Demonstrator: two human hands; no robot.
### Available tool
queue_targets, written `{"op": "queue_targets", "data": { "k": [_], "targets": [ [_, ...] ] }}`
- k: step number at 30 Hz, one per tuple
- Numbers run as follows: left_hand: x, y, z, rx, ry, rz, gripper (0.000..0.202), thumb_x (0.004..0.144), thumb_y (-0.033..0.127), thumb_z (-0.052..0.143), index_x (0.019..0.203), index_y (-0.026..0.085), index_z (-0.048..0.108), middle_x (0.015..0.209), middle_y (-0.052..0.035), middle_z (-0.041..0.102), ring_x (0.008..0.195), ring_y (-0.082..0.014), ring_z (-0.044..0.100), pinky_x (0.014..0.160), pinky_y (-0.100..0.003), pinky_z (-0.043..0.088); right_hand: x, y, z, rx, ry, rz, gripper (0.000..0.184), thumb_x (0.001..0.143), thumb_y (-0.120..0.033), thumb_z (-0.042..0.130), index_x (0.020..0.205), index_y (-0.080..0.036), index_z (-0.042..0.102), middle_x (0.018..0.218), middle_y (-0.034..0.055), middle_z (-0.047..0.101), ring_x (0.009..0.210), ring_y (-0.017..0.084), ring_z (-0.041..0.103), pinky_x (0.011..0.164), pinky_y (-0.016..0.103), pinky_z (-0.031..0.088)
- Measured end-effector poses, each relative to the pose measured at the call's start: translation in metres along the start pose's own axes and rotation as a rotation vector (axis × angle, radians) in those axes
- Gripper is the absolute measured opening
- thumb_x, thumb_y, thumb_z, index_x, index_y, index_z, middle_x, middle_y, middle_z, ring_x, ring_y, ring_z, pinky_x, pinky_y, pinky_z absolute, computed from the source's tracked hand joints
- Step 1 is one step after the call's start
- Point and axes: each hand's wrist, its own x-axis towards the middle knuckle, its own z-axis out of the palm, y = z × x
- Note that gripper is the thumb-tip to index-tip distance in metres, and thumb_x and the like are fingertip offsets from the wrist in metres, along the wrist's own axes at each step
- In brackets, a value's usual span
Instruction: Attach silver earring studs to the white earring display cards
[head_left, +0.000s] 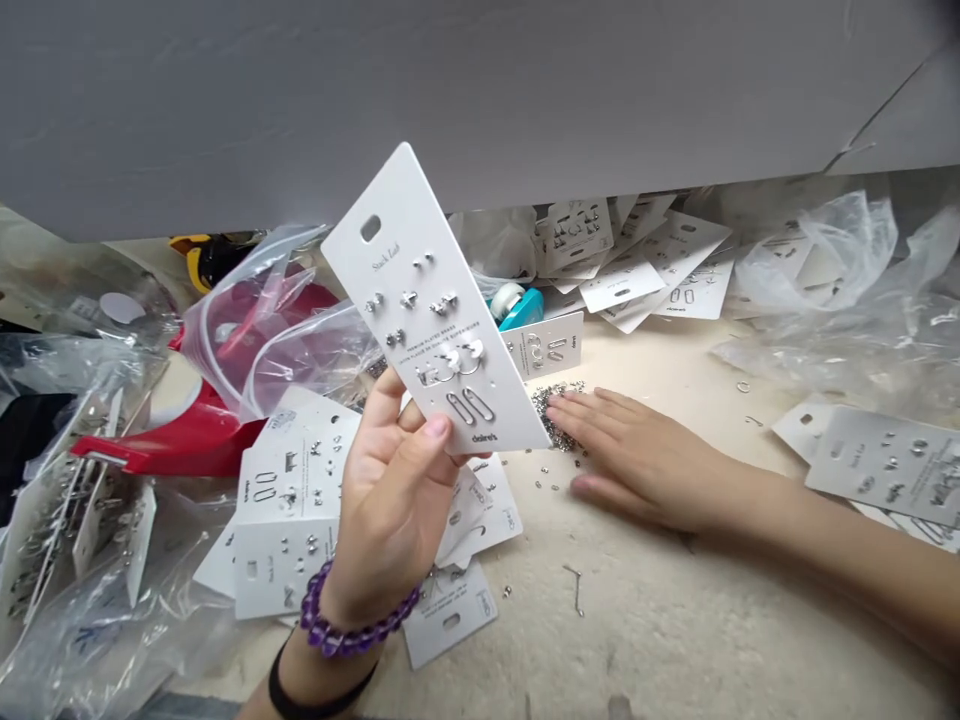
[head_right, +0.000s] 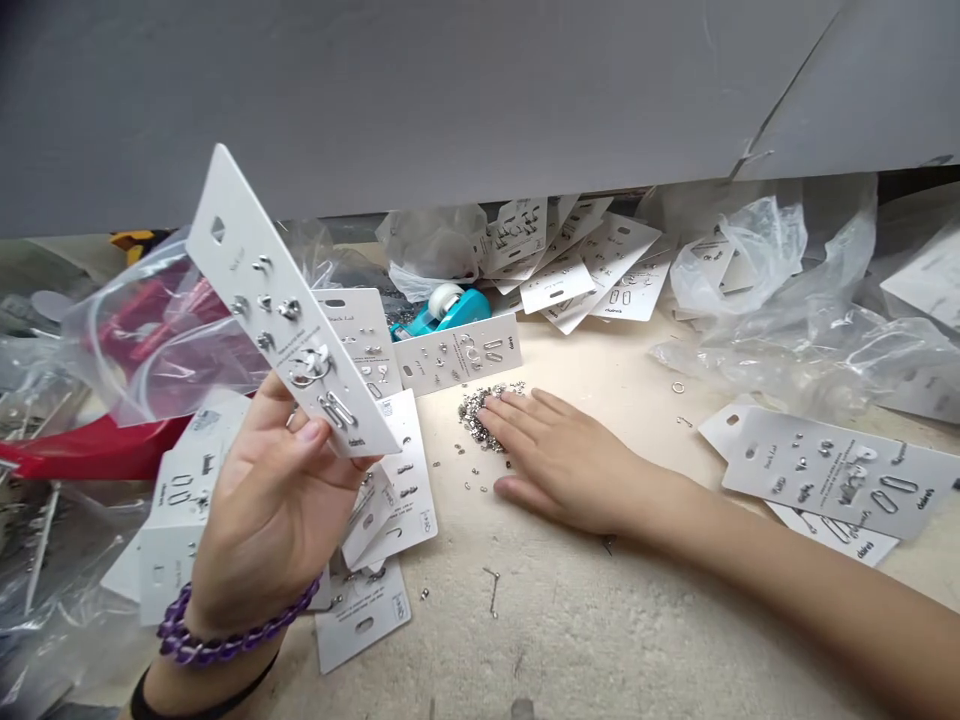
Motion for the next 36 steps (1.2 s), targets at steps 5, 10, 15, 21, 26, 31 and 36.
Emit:
{"op": "queue_targets", "data": {
  "k": [5, 10, 15, 21, 26, 31, 36],
  "targets": [
    [0.0, -0.001, 0.0, 0.005, 0.013, -0.015, 0.037, 0.081, 0.01, 0.046, 0.113, 0.028, 0.049, 0.101, 0.0008, 0.063, 0.09, -0.0103, 0.059, 0.079, -0.021, 0.052, 0.002, -0.015, 0.002, 0.056, -0.133, -0.082, 0.062, 0.089, -0.052, 0.03, 0.136, -0.012, 0.03, 0.142, 0.0108, 0.023, 0.132, 0.025, 0.013, 0.108, 0.05, 0.01],
    [-0.001, 0.0, 0.001, 0.022, 0.019, -0.018, 0.033, 0.08, 0.011, 0.047, 0.108, 0.028, 0.052, 0.096, 0.0018, 0.063, 0.087, -0.0094, 0.059, 0.079, -0.019, 0.051, -0.02, -0.018, -0.005, 0.038, -0.092, -0.075, 0.054, 0.09, -0.045, 0.036, 0.134, -0.014, 0.034, 0.14, 0.0091, 0.028, 0.131, 0.024, 0.02, 0.108, 0.048, 0.015],
    [0.0, 0.002, 0.004, 0.064, 0.09, -0.007, 0.033, 0.078, 0.01, 0.047, 0.105, 0.026, 0.056, 0.094, 0.0014, 0.062, 0.082, -0.0105, 0.058, 0.07, -0.017, 0.054, -0.065, 0.001, -0.01, -0.102, 0.095, 0.164, 0.04, 0.091, -0.028, 0.036, 0.126, -0.01, 0.043, 0.128, 0.0118, 0.047, 0.118, 0.021, 0.043, 0.101, 0.042, 0.034],
    [0.0, -0.003, 0.011, 0.084, 0.071, -0.032, 0.031, 0.077, 0.011, 0.047, 0.099, 0.03, 0.058, 0.087, 0.002, 0.062, 0.074, -0.0117, 0.056, 0.063, -0.019, 0.055, -0.133, 0.03, -0.021, -0.422, 0.11, 0.432, 0.036, 0.089, -0.039, 0.036, 0.112, -0.018, 0.054, 0.119, 0.0126, 0.053, 0.111, 0.032, 0.045, 0.094, 0.052, 0.033],
    [-0.002, -0.009, 0.014, 0.069, 0.02, -0.014, 0.033, 0.076, 0.01, 0.05, 0.102, 0.029, 0.057, 0.091, 0.0011, 0.063, 0.075, -0.0107, 0.057, 0.062, -0.017, 0.054, -0.135, 0.045, -0.031, -0.459, 0.188, 0.556, 0.032, 0.091, -0.029, 0.032, 0.094, -0.017, 0.062, 0.101, 0.0099, 0.062, 0.095, 0.028, 0.052, 0.076, 0.043, 0.042],
    [-0.009, -0.017, 0.015, 0.109, -0.031, -0.031, 0.039, 0.077, 0.013, 0.053, 0.114, 0.028, 0.05, 0.097, -0.0001, 0.064, 0.076, -0.0097, 0.059, 0.062, -0.017, 0.052, -0.095, 0.053, -0.028, -0.421, 0.196, 0.74, 0.031, 0.087, -0.033, 0.042, 0.083, -0.014, 0.065, 0.083, 0.0096, 0.064, 0.081, 0.026, 0.053, 0.064, 0.036, 0.04],
    [-0.018, -0.022, 0.019, 0.246, -0.076, -0.062, 0.044, 0.079, 0.019, 0.054, 0.121, 0.024, 0.043, 0.103, -0.0043, 0.063, 0.085, -0.0125, 0.06, 0.068, -0.02, 0.052, -0.076, 0.062, -0.03, -0.316, 0.171, 0.78, 0.026, 0.083, -0.021, 0.044, 0.065, -0.014, 0.061, 0.069, 0.0105, 0.061, 0.071, 0.025, 0.055, 0.049, 0.029, 0.035]
  ]
}}
